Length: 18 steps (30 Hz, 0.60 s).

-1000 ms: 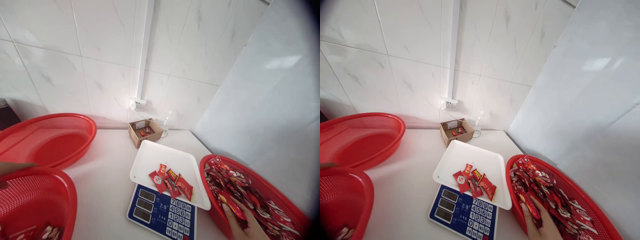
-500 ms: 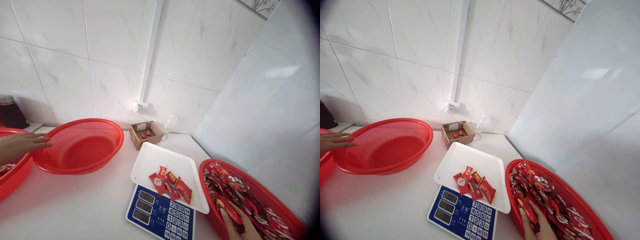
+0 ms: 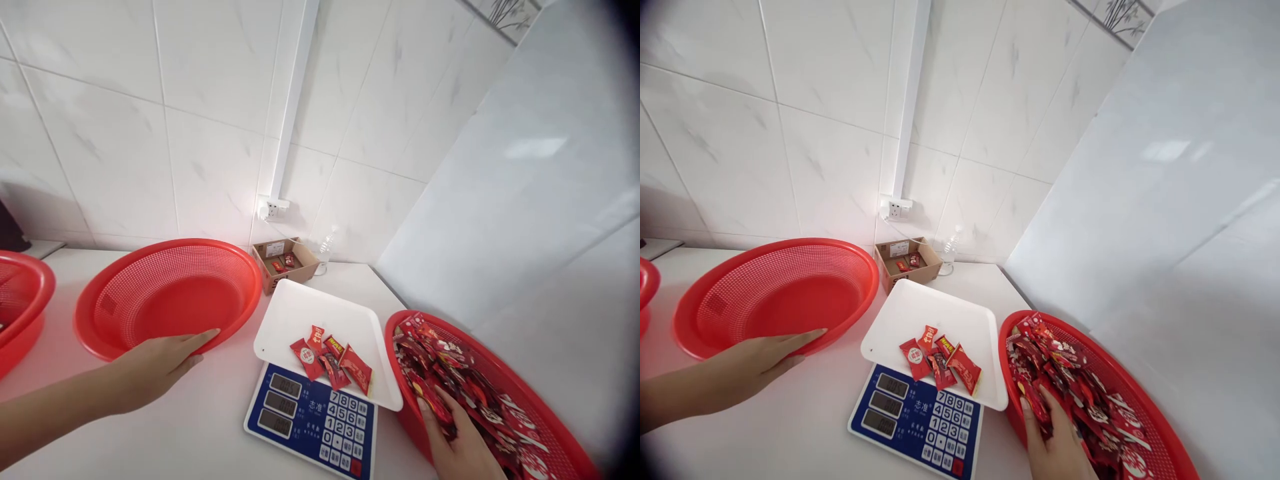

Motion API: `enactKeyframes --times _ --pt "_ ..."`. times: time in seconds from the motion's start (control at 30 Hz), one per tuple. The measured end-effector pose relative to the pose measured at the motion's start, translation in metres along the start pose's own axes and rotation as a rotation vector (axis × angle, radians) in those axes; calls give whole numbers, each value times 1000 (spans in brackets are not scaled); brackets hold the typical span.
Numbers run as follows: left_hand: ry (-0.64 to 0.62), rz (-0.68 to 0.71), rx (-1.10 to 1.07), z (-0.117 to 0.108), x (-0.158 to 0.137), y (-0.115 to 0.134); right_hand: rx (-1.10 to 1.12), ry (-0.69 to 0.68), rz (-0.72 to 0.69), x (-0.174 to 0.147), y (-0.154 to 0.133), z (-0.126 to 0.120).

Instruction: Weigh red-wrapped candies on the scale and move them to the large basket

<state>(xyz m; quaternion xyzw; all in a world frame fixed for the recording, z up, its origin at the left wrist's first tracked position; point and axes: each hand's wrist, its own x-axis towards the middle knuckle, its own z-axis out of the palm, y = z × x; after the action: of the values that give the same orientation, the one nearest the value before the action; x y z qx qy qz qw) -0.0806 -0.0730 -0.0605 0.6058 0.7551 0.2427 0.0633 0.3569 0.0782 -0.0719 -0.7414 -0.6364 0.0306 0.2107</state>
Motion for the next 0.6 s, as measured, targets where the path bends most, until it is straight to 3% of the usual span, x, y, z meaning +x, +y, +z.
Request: enactKeyframes --times 0.13,0.27,0.43,0.6 --pt "-185 103 52 -9 19 18 -36 -30 54 -4 -12 -5" --pt "-283 321 75 -9 50 69 -31 -54 50 -6 -15 -5" --pt "-487 540 46 22 88 133 -51 -35 25 -8 -17 -6" --pt "-599 625 62 54 119 149 -67 14 0 -11 -13 -1"
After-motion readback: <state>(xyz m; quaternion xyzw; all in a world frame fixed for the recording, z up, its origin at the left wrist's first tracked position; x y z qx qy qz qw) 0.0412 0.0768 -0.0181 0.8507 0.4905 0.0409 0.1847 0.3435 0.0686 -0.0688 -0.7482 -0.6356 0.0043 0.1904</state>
